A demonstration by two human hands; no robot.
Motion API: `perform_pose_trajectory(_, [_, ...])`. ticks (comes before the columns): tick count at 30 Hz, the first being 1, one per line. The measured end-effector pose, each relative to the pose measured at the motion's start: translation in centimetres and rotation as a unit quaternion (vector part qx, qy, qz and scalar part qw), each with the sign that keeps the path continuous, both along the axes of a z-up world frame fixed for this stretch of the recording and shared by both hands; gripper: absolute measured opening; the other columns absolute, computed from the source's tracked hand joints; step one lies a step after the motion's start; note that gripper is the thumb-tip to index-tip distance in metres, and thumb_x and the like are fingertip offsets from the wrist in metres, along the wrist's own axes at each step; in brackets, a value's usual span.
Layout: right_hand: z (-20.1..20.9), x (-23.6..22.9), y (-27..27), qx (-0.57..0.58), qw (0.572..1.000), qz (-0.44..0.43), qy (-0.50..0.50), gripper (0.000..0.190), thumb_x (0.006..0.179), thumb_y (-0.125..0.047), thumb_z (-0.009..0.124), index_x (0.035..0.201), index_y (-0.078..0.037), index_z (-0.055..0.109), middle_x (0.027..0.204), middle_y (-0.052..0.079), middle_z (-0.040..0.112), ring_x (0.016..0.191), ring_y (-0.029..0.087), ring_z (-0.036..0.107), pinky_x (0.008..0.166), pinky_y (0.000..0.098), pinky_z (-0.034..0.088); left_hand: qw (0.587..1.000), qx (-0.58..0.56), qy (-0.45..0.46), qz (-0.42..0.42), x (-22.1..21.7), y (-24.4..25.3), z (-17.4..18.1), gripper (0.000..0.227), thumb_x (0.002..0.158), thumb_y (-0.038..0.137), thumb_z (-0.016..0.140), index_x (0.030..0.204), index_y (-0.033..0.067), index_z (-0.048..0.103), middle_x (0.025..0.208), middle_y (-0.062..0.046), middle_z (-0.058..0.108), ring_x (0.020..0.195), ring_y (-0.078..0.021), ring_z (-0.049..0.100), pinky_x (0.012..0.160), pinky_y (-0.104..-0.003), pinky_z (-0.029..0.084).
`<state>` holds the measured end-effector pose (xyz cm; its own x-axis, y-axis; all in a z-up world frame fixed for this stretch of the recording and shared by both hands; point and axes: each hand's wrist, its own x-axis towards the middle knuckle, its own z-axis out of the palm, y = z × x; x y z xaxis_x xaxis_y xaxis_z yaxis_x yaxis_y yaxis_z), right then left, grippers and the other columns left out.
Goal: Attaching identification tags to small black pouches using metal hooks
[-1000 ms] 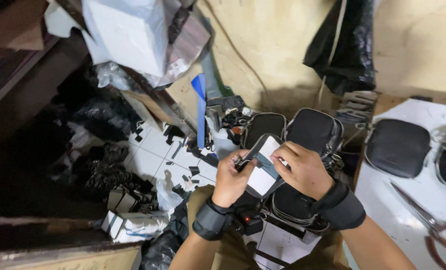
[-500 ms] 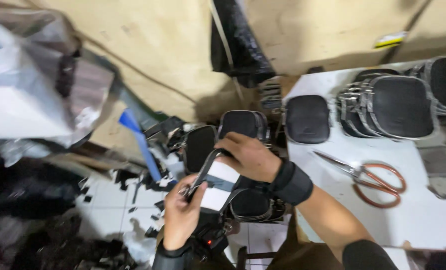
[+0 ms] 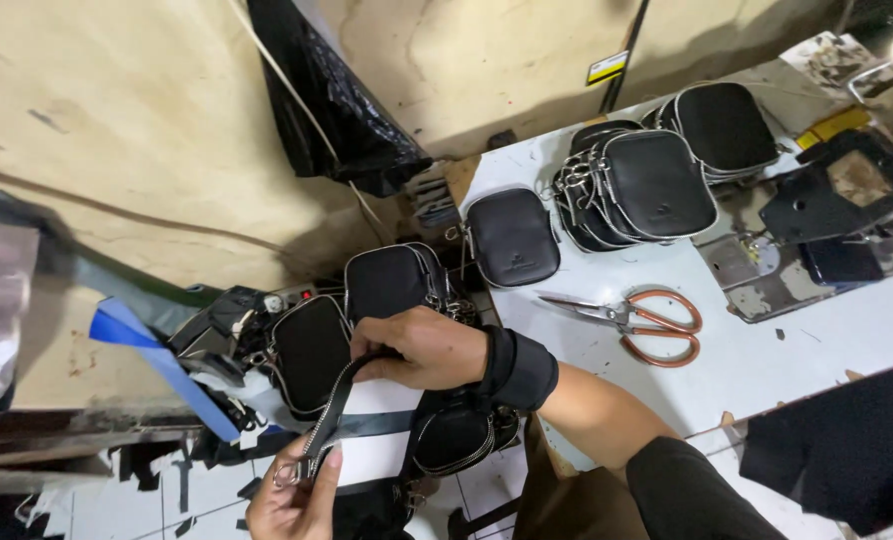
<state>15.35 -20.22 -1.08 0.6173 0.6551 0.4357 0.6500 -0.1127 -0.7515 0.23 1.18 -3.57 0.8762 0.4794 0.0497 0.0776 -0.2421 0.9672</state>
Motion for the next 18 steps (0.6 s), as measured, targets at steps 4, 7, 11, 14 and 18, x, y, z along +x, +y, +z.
perform_pose_trajectory(4, [-0.6,0.6,-0.2,0.007,0.999,-0.031,-0.001,0.022,0.099,-0.027,0.069,0.111,-0.011,0.059,0.091,0.004,0.072,0.071,0.024,0.07,0.065,0.0337,0.052,0.998,-0.04,0.041,0.022,0.3,0.9,-1.8,0.03,0.078,-0.002,0.078,0.107,-0.0064,0.071,0.102,-0.023,0.076,0.09,-0.0183,0.071,0.086,-0.024,0.055])
perform_pose_trajectory(7, [-0.4,1.0,-0.5,0.022,0.999,-0.047,-0.008,0.021,0.098,-0.024,0.071,0.108,-0.01,0.06,0.088,0.004,0.072,0.07,0.021,0.069,0.065,0.0315,0.052,0.997,-0.055,0.045,0.011,0.3,0.9,-1.4,0.022,0.079,0.0,0.078,0.098,-0.008,0.071,0.094,-0.024,0.077,0.075,-0.0272,0.075,0.077,-0.03,0.062])
perform_pose_trajectory(11, [0.0,0.9,-0.7,0.015,0.999,-0.052,-0.008,0.022,0.099,-0.027,0.069,0.109,-0.01,0.061,0.09,0.004,0.073,0.072,0.021,0.071,0.067,0.0312,0.054,0.996,-0.026,0.087,-0.028,0.1,0.3,0.2,0.027,0.079,0.002,0.077,0.105,-0.0059,0.077,0.095,-0.022,0.08,0.075,-0.0278,0.078,0.077,-0.029,0.063])
perform_pose_trajectory(14, [0.0,0.6,-0.6,0.019,0.998,-0.059,-0.03,0.023,0.098,-0.027,0.07,0.111,-0.009,0.063,0.094,0.004,0.074,0.075,0.022,0.073,0.068,0.031,0.055,0.994,-0.041,0.098,-0.015,-0.3,-0.1,0.3,0.024,0.079,0.001,0.077,0.101,-0.0078,0.077,0.094,-0.024,0.08,0.074,-0.0307,0.078,0.076,-0.03,0.063])
perform_pose_trajectory(18, [0.5,0.0,-0.8,0.03,0.996,-0.056,-0.061,0.022,0.1,-0.025,0.068,0.112,-0.008,0.063,0.098,0.005,0.074,0.08,0.024,0.074,0.072,0.0325,0.056,0.992,-0.072,0.096,0.022,-0.9,-0.7,0.1,0.021,0.081,-0.001,0.077,0.095,-0.015,0.071,0.096,-0.028,0.077,0.07,-0.04,0.078,0.067,-0.036,0.065])
